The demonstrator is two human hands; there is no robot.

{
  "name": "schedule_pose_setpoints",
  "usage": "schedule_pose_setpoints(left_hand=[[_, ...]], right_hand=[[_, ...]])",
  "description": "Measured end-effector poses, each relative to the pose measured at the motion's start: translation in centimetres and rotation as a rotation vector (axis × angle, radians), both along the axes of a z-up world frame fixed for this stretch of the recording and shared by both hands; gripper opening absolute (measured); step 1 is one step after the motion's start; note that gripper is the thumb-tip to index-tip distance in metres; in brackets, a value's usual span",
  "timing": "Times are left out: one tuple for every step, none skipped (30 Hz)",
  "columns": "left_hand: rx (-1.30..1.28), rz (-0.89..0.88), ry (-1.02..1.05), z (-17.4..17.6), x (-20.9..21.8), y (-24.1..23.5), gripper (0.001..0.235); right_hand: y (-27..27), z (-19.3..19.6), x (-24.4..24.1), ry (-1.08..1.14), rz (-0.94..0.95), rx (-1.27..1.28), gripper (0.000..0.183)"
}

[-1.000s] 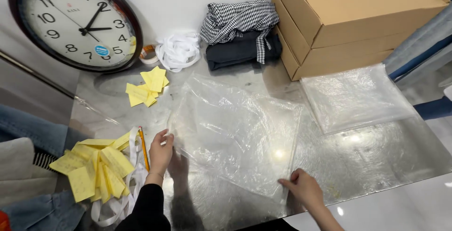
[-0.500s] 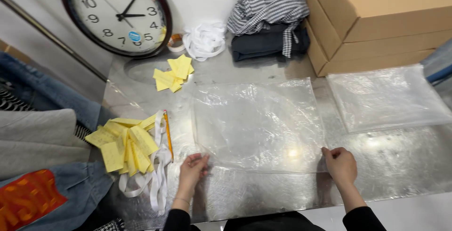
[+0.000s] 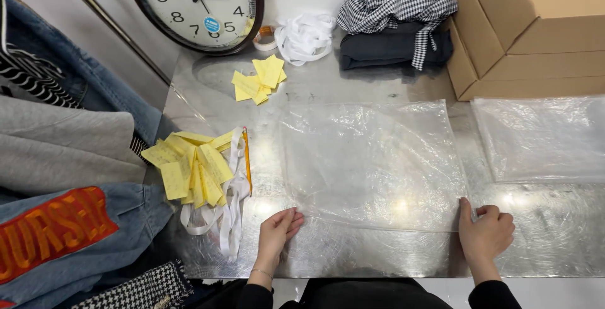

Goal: The person wraps a folded checkered garment in bubble wrap on a metal table. They then retrieve a cardboard box, untie a white ribbon, and open it. The person removes a white wrapped item from the box and places it on the table.

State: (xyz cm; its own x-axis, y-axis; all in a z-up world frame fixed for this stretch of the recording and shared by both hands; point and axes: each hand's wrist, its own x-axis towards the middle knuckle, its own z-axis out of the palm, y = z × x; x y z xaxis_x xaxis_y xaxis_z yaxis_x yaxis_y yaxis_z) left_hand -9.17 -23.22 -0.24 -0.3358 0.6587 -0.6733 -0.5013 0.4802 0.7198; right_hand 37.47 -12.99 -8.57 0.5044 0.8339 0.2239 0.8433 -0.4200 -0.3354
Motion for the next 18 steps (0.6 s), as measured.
schedule_pose_setpoints(left_hand=[[-0.026,-0.026,0.031,0.9,0.3,0.1,0.029],[-0.051,-0.052,0.061,1.8,0.6,0.3,0.032],[-0.052,-0.049,0.061,1.7,0.6,0.4,0.032],[-0.039,-0.043,0.079,1.6,0.8,0.6,0.030],[-0.027,-0.037,0.098,1.6,0.9,0.7,0.030],[-0.025,-0.035,0.094,2.0,1.1,0.8,0.030],[-0.036,-0.039,0.089,2.4,1.3,0.9,0.030],[-0.048,-0.041,0.085,2.8,1.5,0.9,0.029],[-0.048,-0.038,0.081,2.3,1.6,0.9,0.029],[-0.038,-0.052,0.099,1.7,1.5,0.9,0.028],[-0.028,-0.066,0.118,1.2,1.4,0.9,0.027],[-0.029,-0.061,0.116,1.4,1.5,0.9,0.027],[-0.033,-0.055,0.147,1.7,1.5,0.9,0.025],[-0.035,-0.049,0.179,1.9,1.5,0.9,0.026],[-0.035,-0.044,0.178,1.4,1.5,0.9,0.026],[-0.005,-0.001,0.022,1.0,1.4,0.9,0.021],[0.026,0.041,-0.135,0.5,1.4,0.9,0.018],[0.025,0.048,-0.136,0.9,1.4,0.8,0.018]], right_hand=[[-0.1,-0.3,0.2,-0.021,0.005,-0.010,0.055],[-0.1,-0.5,0.4,-0.043,0.010,-0.018,0.056],[-0.1,-1.1,0.3,-0.043,0.013,-0.019,0.056],[-0.1,-1.6,0.5,-0.106,0.022,0.031,0.053],[-0.1,-2.1,0.6,-0.169,0.031,0.082,0.051],[0.0,-2.2,0.6,-0.173,0.033,0.084,0.051],[0.0,-2.3,0.6,-0.166,0.028,0.079,0.050],[0.0,-2.4,0.6,-0.159,0.025,0.073,0.049],[0.0,-2.3,0.8,-0.163,0.028,0.074,0.049],[0.1,-2.2,0.8,-0.157,0.027,0.062,0.050],[0.1,-2.2,0.8,-0.152,0.026,0.051,0.051],[0.1,-2.4,1.0,-0.153,0.031,0.050,0.051],[0.1,-2.5,1.2,-0.182,0.050,0.070,0.049],[0.2,-2.7,1.3,-0.210,0.068,0.092,0.049],[0.2,-2.8,1.4,-0.210,0.073,0.093,0.049],[0.3,-2.9,1.5,-0.207,0.068,0.082,0.051],[0.3,-3.0,1.6,-0.203,0.062,0.071,0.052],[0.4,-3.1,1.7,-0.204,0.069,0.070,0.052]])
